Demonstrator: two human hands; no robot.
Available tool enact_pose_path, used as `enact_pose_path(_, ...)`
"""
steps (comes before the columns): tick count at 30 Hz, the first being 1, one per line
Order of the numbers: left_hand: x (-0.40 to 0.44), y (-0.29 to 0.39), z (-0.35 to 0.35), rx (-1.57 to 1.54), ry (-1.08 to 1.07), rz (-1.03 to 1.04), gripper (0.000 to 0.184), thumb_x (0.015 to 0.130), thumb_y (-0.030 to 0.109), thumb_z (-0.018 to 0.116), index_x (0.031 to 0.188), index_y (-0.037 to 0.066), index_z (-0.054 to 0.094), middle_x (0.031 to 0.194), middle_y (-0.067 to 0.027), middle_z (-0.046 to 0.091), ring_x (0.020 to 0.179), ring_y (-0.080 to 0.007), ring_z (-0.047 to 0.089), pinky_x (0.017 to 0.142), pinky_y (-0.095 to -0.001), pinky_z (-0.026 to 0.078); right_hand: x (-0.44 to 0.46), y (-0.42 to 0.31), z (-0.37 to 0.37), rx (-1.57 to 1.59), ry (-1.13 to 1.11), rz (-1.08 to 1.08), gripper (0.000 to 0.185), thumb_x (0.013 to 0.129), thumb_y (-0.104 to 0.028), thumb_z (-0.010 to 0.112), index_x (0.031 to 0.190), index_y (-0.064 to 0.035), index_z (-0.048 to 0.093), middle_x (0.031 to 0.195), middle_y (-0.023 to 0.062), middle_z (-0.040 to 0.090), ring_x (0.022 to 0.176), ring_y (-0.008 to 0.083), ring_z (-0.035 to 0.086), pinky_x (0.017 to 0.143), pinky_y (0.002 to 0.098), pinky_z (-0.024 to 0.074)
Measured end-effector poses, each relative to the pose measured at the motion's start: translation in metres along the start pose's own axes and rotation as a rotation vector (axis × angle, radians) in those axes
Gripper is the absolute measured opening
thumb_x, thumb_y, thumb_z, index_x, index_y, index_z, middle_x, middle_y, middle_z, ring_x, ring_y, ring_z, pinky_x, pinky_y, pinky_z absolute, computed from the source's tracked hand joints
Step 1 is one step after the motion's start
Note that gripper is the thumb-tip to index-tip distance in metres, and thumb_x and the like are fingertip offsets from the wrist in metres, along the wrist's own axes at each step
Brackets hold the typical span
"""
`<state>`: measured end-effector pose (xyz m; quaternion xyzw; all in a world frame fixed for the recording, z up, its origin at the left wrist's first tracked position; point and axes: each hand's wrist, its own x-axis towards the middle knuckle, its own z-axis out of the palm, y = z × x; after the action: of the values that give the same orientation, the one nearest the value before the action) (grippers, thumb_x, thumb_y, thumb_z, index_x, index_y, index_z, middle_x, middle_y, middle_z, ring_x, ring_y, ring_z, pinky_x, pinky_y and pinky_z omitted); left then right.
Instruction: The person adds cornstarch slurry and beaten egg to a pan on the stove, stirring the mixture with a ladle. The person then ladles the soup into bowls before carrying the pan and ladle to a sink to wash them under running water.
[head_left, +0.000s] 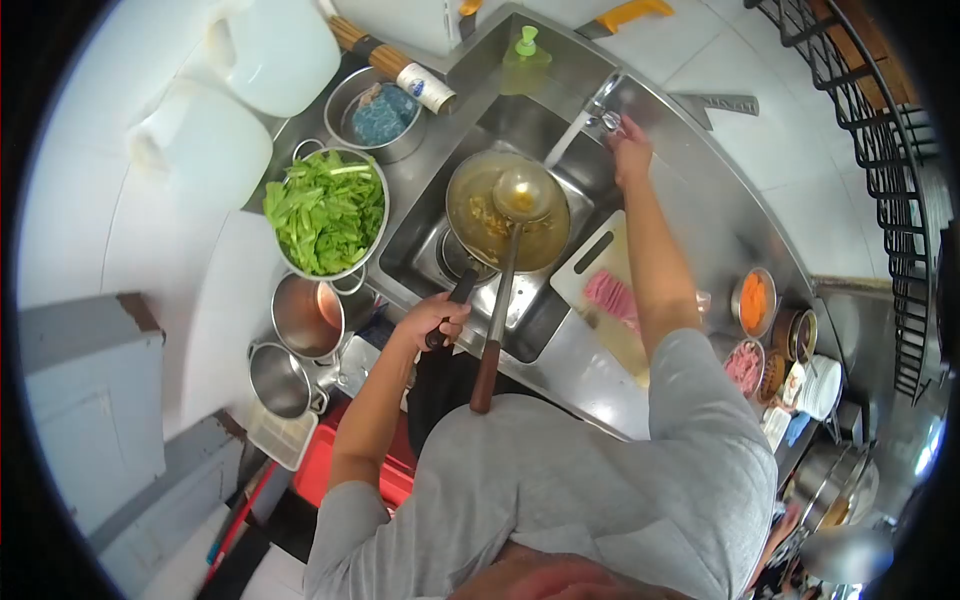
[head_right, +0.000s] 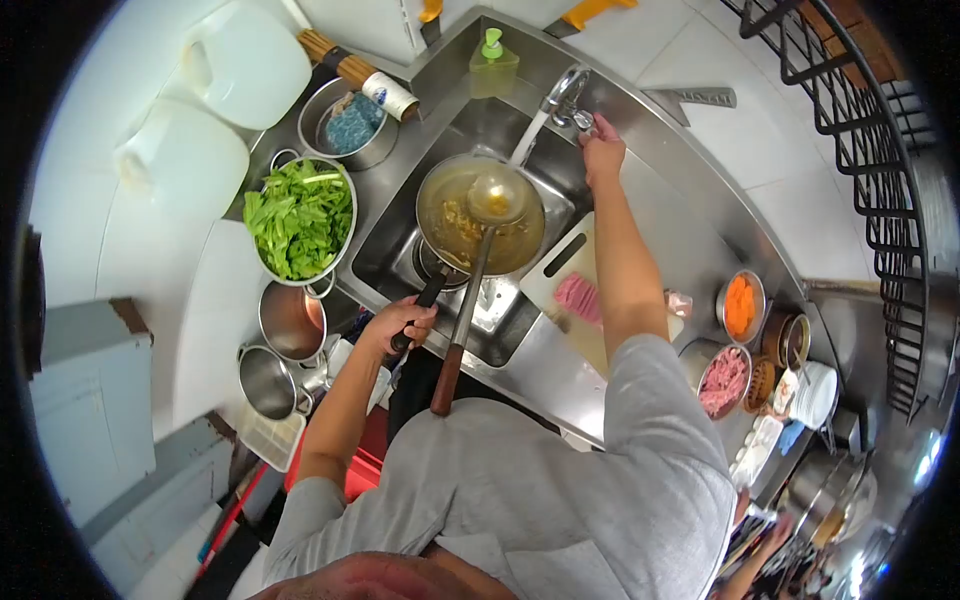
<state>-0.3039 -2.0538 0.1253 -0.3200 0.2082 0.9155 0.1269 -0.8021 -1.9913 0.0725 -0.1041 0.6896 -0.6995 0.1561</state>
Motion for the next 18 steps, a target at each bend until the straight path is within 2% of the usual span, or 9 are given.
enact_pose_path(1, 0.0, 0.005, -0.004, 0.012, 0.017, -0.026, 0.014, 0.095, 0.015, 0.064, 0.09, 0.012, 0.052, 0.063, 0.0059, 0.049, 0.042, -0.0015, 0.044, 0.037, -0.0229, 0.034, -0.024, -0.001, 0.004, -0.12, 0.078, -0.12, 0.045, 0.089, -0.005, 0.066, 0.132, 0.0013, 0.057, 0.094, 0.009, 0.069, 0.074, 0.0138, 0.064, 0.064, 0.0246, 0.0509)
enact_pose_path(2, 0.004, 0.015, -0.007, 0.035, 0.024, -0.061, 0.014, 0.096, 0.016, 0.064, 0.088, 0.012, 0.052, 0.064, 0.0059, 0.049, 0.043, -0.0015, 0.044, 0.038, -0.0232, 0.035, -0.05, -0.014, 0.012, 0.011, 0.125, -0.111, 0.044, 0.087, -0.001, 0.065, 0.131, 0.0019, 0.059, 0.095, 0.0069, 0.07, 0.076, 0.0121, 0.063, 0.069, 0.0228, 0.0494)
enact_pose_path(5, 0.024, 0.039, -0.026, 0.086, -0.032, -0.183, 0.019, 0.094, 0.015, 0.064, 0.079, 0.013, 0.052, 0.06, 0.0068, 0.048, 0.046, -0.0033, 0.047, 0.041, -0.0226, 0.035, -0.124, -0.042, 0.042, 0.061, -0.037, 0.153, 0.016, 0.085, 0.0, 0.069, 0.101, 0.0016, 0.071, 0.089, 0.0076, 0.072, 0.073, 0.015, 0.066, 0.065, 0.028, 0.0556)
enact_pose_path(7, 0.035, 0.055, -0.032, 0.132, -0.033, -0.213, 0.022, 0.093, 0.015, 0.065, 0.076, 0.013, 0.051, 0.06, 0.0067, 0.049, 0.046, -0.0038, 0.047, 0.041, -0.0236, 0.035, -0.138, -0.032, 0.069, 0.191, -0.117, 0.299, 0.01, 0.088, -0.002, 0.067, 0.095, 0.0041, 0.069, 0.087, 0.0109, 0.072, 0.071, 0.0175, 0.068, 0.063, 0.032, 0.0578)
enact_pose_path(9, 0.041, 0.069, -0.033, 0.227, -0.012, -0.233, 0.025, 0.095, 0.019, 0.063, 0.074, 0.013, 0.051, 0.061, 0.0077, 0.049, 0.045, -0.0021, 0.046, 0.041, -0.0234, 0.037, -0.147, -0.037, 0.094, 0.262, -0.108, 0.424, 0.011, 0.091, -0.01, 0.066, 0.086, 0.0001, 0.066, 0.076, 0.0083, 0.066, 0.057, 0.0157, 0.06, 0.047, 0.0314, 0.0528)
enact_pose_path(11, 0.053, 0.082, -0.041, 0.318, 0.015, -0.287, 0.025, 0.096, 0.018, 0.063, 0.073, 0.013, 0.052, 0.062, 0.0073, 0.051, 0.046, -0.002, 0.047, 0.042, -0.0237, 0.037, -0.158, -0.066, 0.117, 0.099, 0.026, 0.534, 0.017, 0.092, -0.017, 0.067, 0.087, -0.0014, 0.066, 0.074, 0.0067, 0.064, 0.053, 0.0138, 0.056, 0.041, 0.0306, 0.047)
enact_pose_path(15, 0.079, 0.088, -0.065, 0.461, 0.075, -0.269, 0.024, 0.093, 0.018, 0.066, 0.073, 0.013, 0.054, 0.059, 0.0056, 0.05, 0.045, -0.0061, 0.048, 0.041, -0.0251, 0.039, -0.142, -0.056, 0.118, 0.042, -0.137, 0.593, 0.024, 0.095, -0.025, 0.064, 0.092, -0.0016, 0.065, 0.084, 0.0096, 0.068, 0.065, 0.0171, 0.063, 0.052, 0.0317, 0.0497)
enact_pose_path(17, 0.093, 0.083, -0.08, 0.955, 0.313, -0.241, 0.023, 0.087, 0.024, 0.071, 0.075, 0.006, 0.062, 0.066, -0.0061, 0.062, 0.052, -0.0163, 0.061, 0.046, -0.0311, 0.047, -0.141, -0.067, 0.112, 0.137, -0.124, 0.565, 0.025, 0.094, -0.025, 0.063, 0.087, -0.0012, 0.066, 0.08, 0.0093, 0.068, 0.064, 0.0154, 0.063, 0.049, 0.0282, 0.0475)
enact_pose_path(18, 0.105, 0.082, -0.087, 1.22, 0.435, -0.259, 0.025, 0.085, 0.026, 0.072, 0.076, 0.003, 0.065, 0.07, -0.0102, 0.065, 0.055, -0.0194, 0.063, 0.049, -0.0332, 0.05, -0.142, -0.073, 0.113, 0.212, -0.082, 0.557, 0.023, 0.094, -0.023, 0.062, 0.093, 0.0001, 0.067, 0.084, 0.0101, 0.07, 0.07, 0.0185, 0.065, 0.057, 0.0295, 0.0515)
